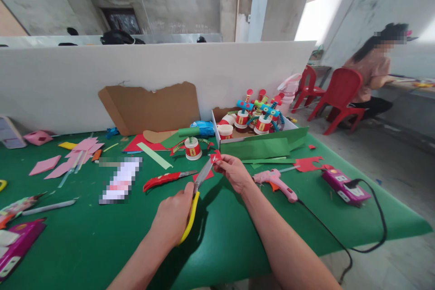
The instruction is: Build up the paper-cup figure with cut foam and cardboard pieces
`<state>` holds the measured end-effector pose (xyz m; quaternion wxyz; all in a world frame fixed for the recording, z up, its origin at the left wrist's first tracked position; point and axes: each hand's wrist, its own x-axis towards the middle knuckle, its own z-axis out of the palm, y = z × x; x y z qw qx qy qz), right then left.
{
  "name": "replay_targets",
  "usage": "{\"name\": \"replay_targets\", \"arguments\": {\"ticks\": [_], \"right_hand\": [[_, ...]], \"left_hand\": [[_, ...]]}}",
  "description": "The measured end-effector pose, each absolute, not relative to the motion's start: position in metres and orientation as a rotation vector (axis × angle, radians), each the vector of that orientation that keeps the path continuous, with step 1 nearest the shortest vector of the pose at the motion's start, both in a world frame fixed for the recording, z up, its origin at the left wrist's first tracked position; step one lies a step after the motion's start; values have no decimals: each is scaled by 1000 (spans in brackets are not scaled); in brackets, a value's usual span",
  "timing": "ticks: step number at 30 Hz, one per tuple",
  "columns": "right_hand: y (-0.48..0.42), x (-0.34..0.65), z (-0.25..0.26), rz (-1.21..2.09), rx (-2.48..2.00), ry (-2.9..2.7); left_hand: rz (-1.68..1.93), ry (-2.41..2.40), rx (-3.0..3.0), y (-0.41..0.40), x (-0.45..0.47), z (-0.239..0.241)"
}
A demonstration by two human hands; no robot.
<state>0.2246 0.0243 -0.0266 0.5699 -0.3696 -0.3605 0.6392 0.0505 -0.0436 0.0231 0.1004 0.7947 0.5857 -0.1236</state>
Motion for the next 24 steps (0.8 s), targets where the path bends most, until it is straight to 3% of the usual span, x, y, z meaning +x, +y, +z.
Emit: {"name": "replay_targets", "arguments": {"ticks": [24], "right_hand": [[24,225,-25,1495,-928,-937]], "left_hand": [[-382,1742,2383,-42,47,22]]}}
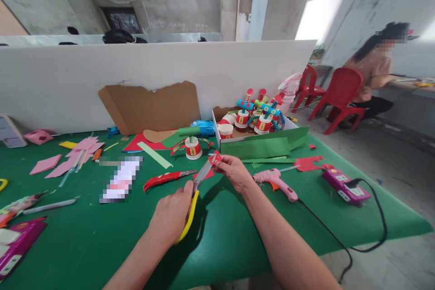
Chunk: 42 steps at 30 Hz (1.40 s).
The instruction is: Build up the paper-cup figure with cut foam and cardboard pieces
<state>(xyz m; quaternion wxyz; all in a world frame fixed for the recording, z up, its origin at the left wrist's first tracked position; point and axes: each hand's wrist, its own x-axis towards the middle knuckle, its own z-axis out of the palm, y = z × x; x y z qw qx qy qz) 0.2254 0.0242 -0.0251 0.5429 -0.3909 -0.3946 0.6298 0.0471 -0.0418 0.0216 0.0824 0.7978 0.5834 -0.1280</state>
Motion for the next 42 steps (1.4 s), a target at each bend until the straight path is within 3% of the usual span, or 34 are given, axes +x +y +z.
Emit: {"name": "replay_targets", "arguments": {"ticks": [42], "right_hand": [[25,224,-26,1491,-953,-854]], "left_hand": [[-393,1732,2364,-46,45,24]]}}
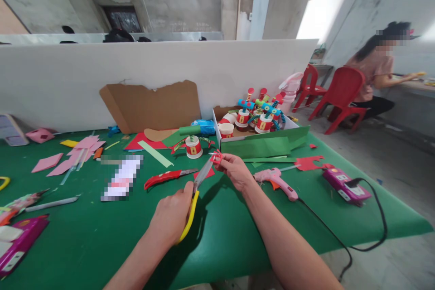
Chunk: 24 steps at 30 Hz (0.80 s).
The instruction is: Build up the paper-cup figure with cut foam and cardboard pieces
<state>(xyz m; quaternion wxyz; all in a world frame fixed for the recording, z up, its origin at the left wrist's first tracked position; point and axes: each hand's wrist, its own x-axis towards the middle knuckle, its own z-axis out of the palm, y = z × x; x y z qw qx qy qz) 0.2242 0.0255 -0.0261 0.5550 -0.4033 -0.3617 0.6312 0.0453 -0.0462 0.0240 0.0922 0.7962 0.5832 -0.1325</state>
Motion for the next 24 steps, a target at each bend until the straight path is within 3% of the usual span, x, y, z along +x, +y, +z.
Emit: {"name": "replay_targets", "arguments": {"ticks": [24], "right_hand": [[26,225,-29,1497,-968,-908]], "left_hand": [[-385,1733,2353,-46,46,24]]}}
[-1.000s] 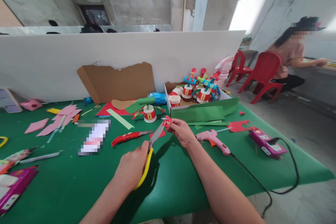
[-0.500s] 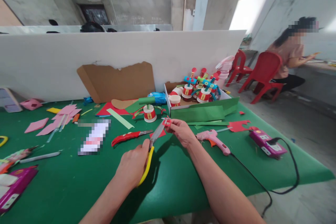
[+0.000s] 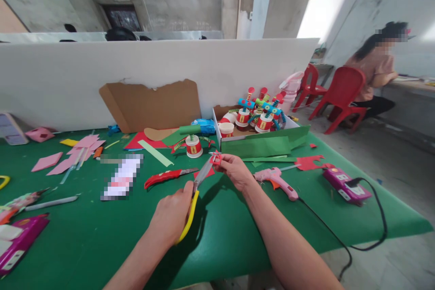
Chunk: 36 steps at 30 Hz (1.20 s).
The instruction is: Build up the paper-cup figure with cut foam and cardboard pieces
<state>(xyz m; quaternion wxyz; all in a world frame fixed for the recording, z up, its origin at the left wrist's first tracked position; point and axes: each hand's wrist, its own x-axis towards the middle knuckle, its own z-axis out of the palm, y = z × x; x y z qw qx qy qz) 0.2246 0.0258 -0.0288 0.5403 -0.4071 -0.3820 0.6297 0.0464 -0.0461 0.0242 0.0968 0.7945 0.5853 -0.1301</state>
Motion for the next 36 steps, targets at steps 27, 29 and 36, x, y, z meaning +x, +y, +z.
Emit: {"name": "replay_targets", "arguments": {"ticks": [27,29,36], "right_hand": [[24,226,-24,1501,-964,-872],[24,226,-24,1504,-963,-873],[25,226,-25,1496,-948,-873]], "left_hand": [[-379,1720,2347,-48,42,27],[-374,1719,2352,-49,42,27],[-375,1714,2346,-48,42,27]]}}
